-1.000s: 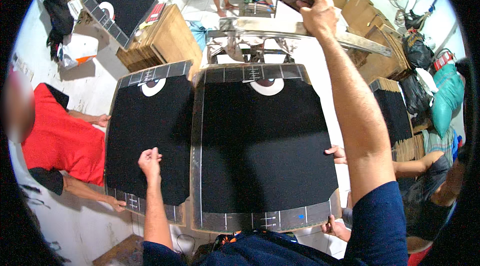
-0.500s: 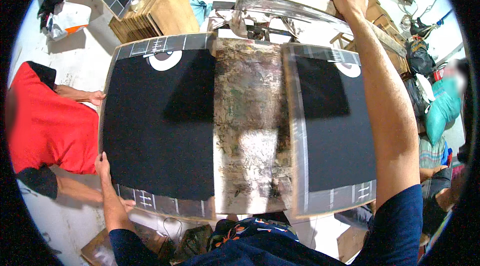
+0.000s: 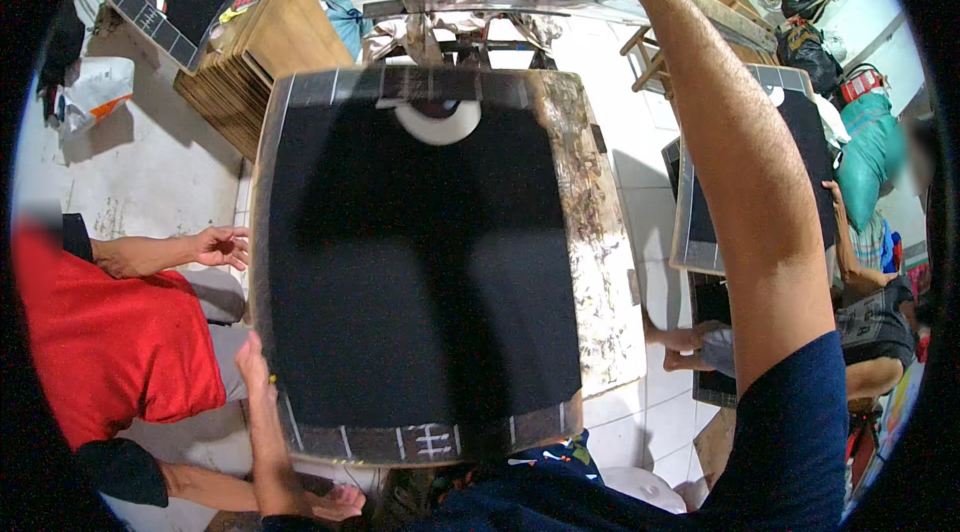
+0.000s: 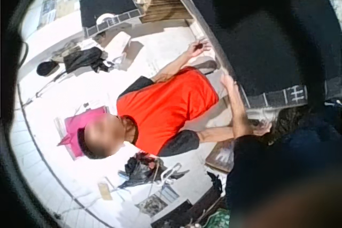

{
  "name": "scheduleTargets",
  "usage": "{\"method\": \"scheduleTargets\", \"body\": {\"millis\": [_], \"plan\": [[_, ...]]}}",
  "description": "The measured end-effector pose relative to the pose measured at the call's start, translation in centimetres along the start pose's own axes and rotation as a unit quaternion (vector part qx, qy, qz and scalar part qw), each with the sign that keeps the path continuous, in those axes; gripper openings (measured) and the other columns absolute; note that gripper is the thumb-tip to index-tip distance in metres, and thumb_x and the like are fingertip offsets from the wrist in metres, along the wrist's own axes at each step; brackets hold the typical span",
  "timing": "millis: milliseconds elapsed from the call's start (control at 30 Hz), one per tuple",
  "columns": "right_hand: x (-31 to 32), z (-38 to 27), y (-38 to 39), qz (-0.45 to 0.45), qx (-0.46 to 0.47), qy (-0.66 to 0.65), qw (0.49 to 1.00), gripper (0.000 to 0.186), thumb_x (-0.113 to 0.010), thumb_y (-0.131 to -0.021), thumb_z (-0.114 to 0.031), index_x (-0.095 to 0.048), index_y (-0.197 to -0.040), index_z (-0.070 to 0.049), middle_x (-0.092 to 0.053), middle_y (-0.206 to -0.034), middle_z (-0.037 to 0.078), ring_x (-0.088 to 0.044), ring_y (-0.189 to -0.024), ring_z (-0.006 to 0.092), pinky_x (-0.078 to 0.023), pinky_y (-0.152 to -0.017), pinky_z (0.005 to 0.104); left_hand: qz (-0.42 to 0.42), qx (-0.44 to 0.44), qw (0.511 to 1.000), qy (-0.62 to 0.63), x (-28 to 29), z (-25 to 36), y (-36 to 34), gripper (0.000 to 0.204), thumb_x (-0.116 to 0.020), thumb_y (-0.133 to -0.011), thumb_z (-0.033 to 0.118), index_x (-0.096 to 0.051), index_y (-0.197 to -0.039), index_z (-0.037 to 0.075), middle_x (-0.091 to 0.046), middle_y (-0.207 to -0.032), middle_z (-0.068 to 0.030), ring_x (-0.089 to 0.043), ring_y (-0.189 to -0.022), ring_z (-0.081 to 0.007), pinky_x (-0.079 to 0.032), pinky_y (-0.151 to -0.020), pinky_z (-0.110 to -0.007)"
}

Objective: The person repeatedly places a screen printing frame over a black skateboard deck and uses a squeegee to pull ink across the screen. They lift the frame to reveal the printed design, then repeat the process on the same deck multiple times.

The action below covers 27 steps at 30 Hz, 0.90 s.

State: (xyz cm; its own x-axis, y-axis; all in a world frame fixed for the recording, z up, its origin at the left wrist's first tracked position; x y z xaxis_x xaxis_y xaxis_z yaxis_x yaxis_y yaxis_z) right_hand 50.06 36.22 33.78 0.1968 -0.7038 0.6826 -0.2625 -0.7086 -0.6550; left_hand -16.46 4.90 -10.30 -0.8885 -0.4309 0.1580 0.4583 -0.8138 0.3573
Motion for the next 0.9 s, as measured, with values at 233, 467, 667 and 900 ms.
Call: {"method": "scheduleTargets", "body": {"millis": [233, 467, 667, 900], "plan": [[0.2, 0.0, 0.4, 0.0, -0.005, -0.016, 1.0, 0.046, -0.076, -0.085, -0.034, -0.07, -0.126, -0.016, -0.072, -0.124, 0.014, -0.066, -0.119, 0.0321, -0.049, -0.103, 0.042, 0.073, -0.005, 0.987, -0.143, -14.7, -3.9, 5.2, 0.045, -0.056, -0.108, 0.043, -0.069, -0.1, 0.0, -0.063, -0.094, -0.0011, -0.053, -0.087, -0.0152, -0.046, -0.079, -0.036], [0.3, 0.2, -0.2, -0.008, -0.013, -0.01, 1.0, 0.049, -0.074, -0.084, -0.032, -0.069, -0.13, -0.017, -0.072, -0.127, 0.013, -0.066, -0.121, 0.0339, -0.051, -0.102, 0.0444, 0.022, 0.002, 0.983, -0.184, -17.4, -4.6, 11.5, 0.045, -0.06, -0.106, 0.043, -0.061, -0.085, 0.003, -0.051, -0.079, 0.0031, -0.044, -0.073, -0.0123, -0.039, -0.066, -0.034], [0.4, 0.2, -1.5, 0.003, -0.018, -0.02, 1.0, 0.045, -0.074, -0.082, -0.032, -0.071, -0.124, -0.016, -0.072, -0.126, 0.014, -0.066, -0.12, 0.0322, -0.05, -0.103, 0.0439, -0.092, -0.109, 0.958, -0.247, -15.6, -1.0, 13.1, 0.049, -0.092, -0.077, 0.018, -0.059, -0.108, -0.001, -0.074, -0.101, -0.0137, -0.07, -0.094, -0.0218, -0.055, -0.087, -0.036], [0.4, -1.0, -3.9, 0.01, -0.045, -0.034, 0.998, 0.046, -0.066, -0.084, -0.028, -0.069, -0.128, -0.016, -0.07, -0.13, 0.015, -0.064, -0.123, 0.0363, -0.048, -0.105, 0.0464, -0.061, -0.136, 0.942, -0.299, -16.9, 0.5, 13.3, 0.054, -0.094, -0.075, 0.024, -0.06, -0.11, 0.0, -0.073, -0.099, -0.015, -0.07, -0.092, -0.0274, -0.054, -0.087, -0.04]]}}
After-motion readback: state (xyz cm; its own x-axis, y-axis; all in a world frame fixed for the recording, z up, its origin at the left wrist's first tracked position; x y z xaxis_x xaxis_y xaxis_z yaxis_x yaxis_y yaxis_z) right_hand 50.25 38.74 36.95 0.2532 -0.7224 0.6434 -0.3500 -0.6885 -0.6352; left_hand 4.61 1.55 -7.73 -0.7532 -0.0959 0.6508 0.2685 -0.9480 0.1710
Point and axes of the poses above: each hand's wrist, its own y-axis away from the middle knuckle, its own x-axis out of the back of the hand, z = x × y, the point moved 1 cm from there along -y, towards the middle knuckle
